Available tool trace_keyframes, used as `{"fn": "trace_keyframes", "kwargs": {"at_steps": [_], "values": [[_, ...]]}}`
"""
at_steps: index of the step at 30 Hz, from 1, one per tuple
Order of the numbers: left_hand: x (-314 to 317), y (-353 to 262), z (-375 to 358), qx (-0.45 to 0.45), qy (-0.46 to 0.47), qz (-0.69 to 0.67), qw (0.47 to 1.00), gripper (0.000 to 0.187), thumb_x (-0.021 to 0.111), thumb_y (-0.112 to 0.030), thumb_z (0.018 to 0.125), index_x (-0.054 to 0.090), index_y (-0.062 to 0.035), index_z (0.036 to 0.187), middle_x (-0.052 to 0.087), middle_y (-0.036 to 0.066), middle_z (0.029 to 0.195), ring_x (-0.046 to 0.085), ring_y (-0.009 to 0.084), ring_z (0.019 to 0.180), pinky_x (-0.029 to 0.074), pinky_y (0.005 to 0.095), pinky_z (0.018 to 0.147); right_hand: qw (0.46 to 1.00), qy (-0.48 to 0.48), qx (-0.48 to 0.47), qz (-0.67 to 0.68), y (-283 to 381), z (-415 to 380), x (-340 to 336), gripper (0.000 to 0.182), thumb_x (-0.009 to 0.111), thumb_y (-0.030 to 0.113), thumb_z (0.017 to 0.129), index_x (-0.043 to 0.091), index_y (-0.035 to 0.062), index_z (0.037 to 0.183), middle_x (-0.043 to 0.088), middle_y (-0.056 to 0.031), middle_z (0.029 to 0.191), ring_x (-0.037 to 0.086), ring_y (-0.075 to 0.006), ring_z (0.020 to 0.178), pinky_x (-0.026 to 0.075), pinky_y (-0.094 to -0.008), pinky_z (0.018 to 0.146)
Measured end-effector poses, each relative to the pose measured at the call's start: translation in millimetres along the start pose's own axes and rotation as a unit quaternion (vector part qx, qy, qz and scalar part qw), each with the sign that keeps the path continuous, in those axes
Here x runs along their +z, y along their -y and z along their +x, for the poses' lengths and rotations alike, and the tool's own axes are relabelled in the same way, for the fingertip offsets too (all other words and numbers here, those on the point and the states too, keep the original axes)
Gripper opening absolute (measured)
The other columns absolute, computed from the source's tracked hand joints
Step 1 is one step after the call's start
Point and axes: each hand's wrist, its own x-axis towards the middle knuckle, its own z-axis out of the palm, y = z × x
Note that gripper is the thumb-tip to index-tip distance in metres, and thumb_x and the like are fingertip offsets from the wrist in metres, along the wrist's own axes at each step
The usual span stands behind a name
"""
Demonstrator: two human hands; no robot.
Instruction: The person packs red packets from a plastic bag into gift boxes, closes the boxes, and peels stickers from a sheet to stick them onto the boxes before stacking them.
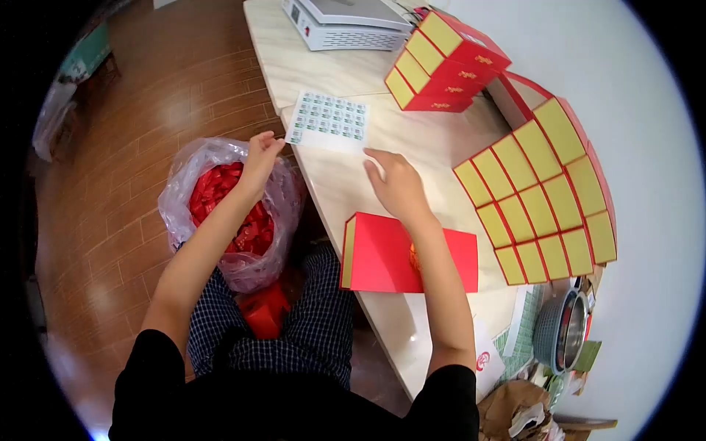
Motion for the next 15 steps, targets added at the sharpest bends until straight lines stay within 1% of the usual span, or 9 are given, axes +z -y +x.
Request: {"fn": "trace_keyframes", "kwargs": {"at_steps": [1,3,5,6,9,11,12,13,15], "values": [[-5.1,2.0,5.5,-0.061,0.024,0.003,0.998,0.056,0.064,-0.026,0.089,0.040,0.0026,0.131,0.053,0.015,0.119,0.052,0.0206,0.108,0.046,0.0328,0.090,1.000,0.031,0.001,0.001,-1.4,20.5,17.1,0.031,0.056,0.020,0.090,0.063,0.0035,0.116,0.063,-0.0197,0.116,0.058,-0.0355,0.107,0.047,-0.0406,0.092],[-3.1,3.2,9.1,-0.090,0.070,-0.022,0.993,0.060,0.065,-0.028,0.089,0.039,0.0045,0.132,0.054,0.016,0.119,0.055,0.0215,0.107,0.048,0.0332,0.088,0.998,0.069,-0.007,0.002,-25.0,54.8,58.7,0.034,0.056,0.020,0.089,0.062,0.0031,0.118,0.062,-0.0200,0.117,0.058,-0.0357,0.108,0.047,-0.0411,0.092],[2.0,9.9,21.8,-0.090,0.092,-0.039,0.991,0.058,0.066,-0.025,0.088,0.041,0.0043,0.131,0.057,0.016,0.116,0.059,0.0199,0.101,0.050,0.0305,0.082,0.988,0.040,-0.145,-0.038,-55.7,80.2,101.9,0.038,0.055,0.017,0.086,0.060,0.0021,0.120,0.062,-0.0206,0.118,0.058,-0.0357,0.109,0.047,-0.0413,0.093],[6.2,10.2,25.9,-0.064,0.081,-0.037,0.994,0.051,0.068,-0.022,0.086,0.046,0.0038,0.125,0.060,0.014,0.110,0.061,0.0191,0.096,0.051,0.0302,0.079,0.987,0.043,-0.152,-0.036,-53.6,85.2,105.4,0.038,0.055,0.017,0.086,0.060,0.0021,0.120,0.062,-0.0206,0.118,0.058,-0.0357,0.109,0.047,-0.0413,0.093],[7.7,24.2,45.2,0.008,0.055,0.008,0.998,0.039,0.069,-0.015,0.083,0.056,0.0027,0.115,0.066,0.012,0.099,0.064,0.0170,0.088,0.051,0.0292,0.077,0.985,0.035,-0.155,-0.070,-42.2,82.8,103.6,0.039,0.054,0.014,0.083,0.060,0.0022,0.120,0.062,-0.0205,0.119,0.058,-0.0352,0.109,0.047,-0.0408,0.091],[10.0,23.2,44.4,0.057,0.049,0.047,0.996,0.033,0.069,-0.012,0.081,0.061,0.0021,0.111,0.068,0.011,0.095,0.065,0.0156,0.085,0.051,0.0286,0.077,0.992,0.124,0.021,0.031,-11.9,77.3,71.5,0.034,0.057,0.013,0.083,0.063,0.0033,0.115,0.063,-0.0179,0.115,0.059,-0.0343,0.105,0.048,-0.0410,0.089],[8.6,9.9,37.0,0.062,0.083,0.054,0.993,0.031,0.068,-0.010,0.080,0.063,0.0020,0.109,0.069,0.011,0.092,0.065,0.0151,0.083,0.051,0.0284,0.077,0.992,0.121,0.029,0.029,-14.0,75.1,69.8,0.034,0.057,0.013,0.083,0.063,0.0033,0.115,0.063,-0.0179,0.115,0.059,-0.0343,0.105,0.048,-0.0410,0.089],[8.9,0.4,32.9,0.067,0.117,0.060,0.989,0.029,0.067,-0.009,0.080,0.066,0.0020,0.107,0.071,0.011,0.090,0.065,0.0146,0.082,0.051,0.0282,0.077,0.997,0.061,-0.021,0.038,-15.7,73.7,70.1,0.030,0.060,0.012,0.082,0.064,0.0034,0.111,0.064,-0.0162,0.110,0.060,-0.0340,0.102,0.048,-0.0410,0.086],[14.5,-2.3,29.6,0.078,0.188,0.072,0.977,0.030,0.064,-0.009,0.086,0.063,0.0057,0.112,0.068,0.008,0.095,0.061,0.0117,0.083,0.049,0.0253,0.075,0.997,-0.002,-0.065,0.042,-15.2,73.7,69.7,0.026,0.063,0.010,0.081,0.066,0.0036,0.106,0.065,-0.0144,0.105,0.060,-0.0336,0.098,0.048,-0.0410,0.084]]}}
